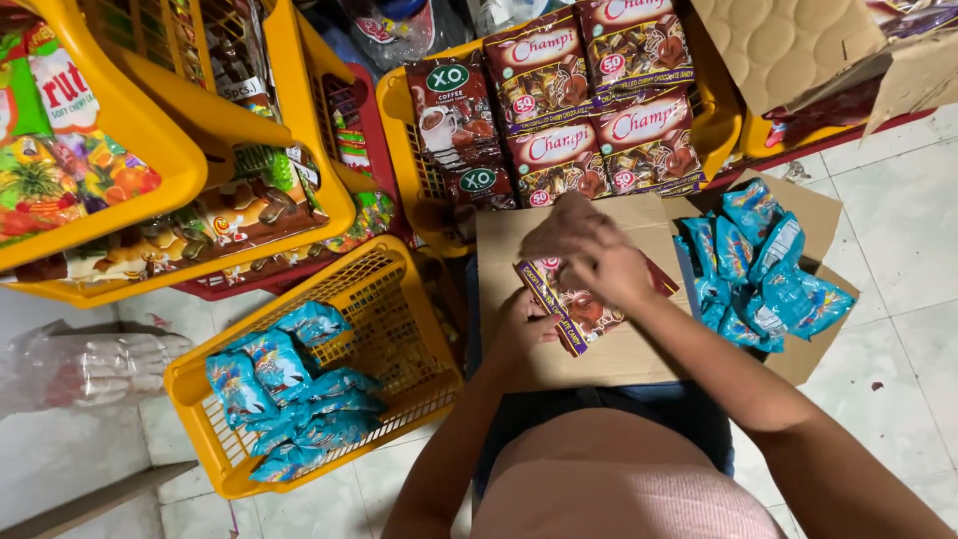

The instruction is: The person sorts and packs various chocolate and snack bags into a box and crates.

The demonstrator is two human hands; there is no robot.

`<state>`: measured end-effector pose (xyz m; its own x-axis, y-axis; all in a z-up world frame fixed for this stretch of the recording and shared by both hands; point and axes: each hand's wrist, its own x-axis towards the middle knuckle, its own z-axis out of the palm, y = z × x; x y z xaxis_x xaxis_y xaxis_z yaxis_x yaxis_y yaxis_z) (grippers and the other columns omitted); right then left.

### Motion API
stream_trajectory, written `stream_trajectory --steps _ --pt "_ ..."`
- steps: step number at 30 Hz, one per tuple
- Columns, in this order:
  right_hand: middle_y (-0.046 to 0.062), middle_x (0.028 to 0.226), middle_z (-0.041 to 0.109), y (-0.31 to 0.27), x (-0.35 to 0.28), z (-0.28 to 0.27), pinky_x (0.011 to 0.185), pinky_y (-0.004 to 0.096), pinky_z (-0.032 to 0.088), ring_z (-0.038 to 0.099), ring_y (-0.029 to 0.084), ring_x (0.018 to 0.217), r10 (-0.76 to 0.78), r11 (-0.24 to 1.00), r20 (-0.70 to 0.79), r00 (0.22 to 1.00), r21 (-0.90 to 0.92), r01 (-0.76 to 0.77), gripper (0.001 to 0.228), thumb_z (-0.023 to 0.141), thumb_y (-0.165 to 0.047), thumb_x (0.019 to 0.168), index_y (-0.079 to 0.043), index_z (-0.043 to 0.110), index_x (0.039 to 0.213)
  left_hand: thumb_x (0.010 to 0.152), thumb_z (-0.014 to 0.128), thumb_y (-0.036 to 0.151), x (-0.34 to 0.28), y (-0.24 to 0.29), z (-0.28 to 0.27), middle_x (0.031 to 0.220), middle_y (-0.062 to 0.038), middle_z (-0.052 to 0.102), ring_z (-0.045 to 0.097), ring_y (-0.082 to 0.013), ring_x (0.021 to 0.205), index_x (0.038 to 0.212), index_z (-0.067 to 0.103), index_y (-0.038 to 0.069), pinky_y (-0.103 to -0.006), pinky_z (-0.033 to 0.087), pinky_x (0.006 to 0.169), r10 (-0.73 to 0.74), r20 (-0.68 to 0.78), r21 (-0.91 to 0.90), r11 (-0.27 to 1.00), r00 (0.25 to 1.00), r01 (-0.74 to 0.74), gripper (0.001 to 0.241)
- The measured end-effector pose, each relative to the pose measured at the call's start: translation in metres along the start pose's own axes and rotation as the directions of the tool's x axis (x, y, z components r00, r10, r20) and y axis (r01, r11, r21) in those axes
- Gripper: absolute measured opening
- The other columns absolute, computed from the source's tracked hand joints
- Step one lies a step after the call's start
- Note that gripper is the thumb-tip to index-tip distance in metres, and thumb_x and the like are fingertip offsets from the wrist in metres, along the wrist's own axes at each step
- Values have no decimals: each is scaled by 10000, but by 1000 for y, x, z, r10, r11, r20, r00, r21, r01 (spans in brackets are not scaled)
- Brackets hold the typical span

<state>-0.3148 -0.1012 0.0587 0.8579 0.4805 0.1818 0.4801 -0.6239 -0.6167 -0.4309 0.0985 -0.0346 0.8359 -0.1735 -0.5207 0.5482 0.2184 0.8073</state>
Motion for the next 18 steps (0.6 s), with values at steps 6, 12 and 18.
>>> stream_trajectory --steps 6,12,18 --pt "188 1294 665 29 -18 -16 965 462 537 667 405 1116 135 989 -157 978 -33 -142 323 697 -278 918 -151 744 1211 905 737 64 -2 2 2 983 -109 706 722 -197 819 1394 472 63 -346 637 727 4 -13 25 1000 1000 -4 556" --pt "167 1244 709 36 -25 -50 955 443 554 699 397 1090 256 966 -17 967 28 -255 312 691 -252 918 -127 746 1198 877 741 43 -9 21 6 1021 -109 710 725 -225 847 1403 462 90 -374 637 744 -9 -16 8 1000 1000 9 597" --pt "157 1405 617 -3 3 -91 1103 414 452 588 349 1306 39 969 284 958 223 -106 556 727 -326 867 -165 611 1386 903 722 36 1 4 -1 1054 -109 689 726 -238 872 1413 470 107 -406 647 779 22 72 -98 995 997 -15 573"
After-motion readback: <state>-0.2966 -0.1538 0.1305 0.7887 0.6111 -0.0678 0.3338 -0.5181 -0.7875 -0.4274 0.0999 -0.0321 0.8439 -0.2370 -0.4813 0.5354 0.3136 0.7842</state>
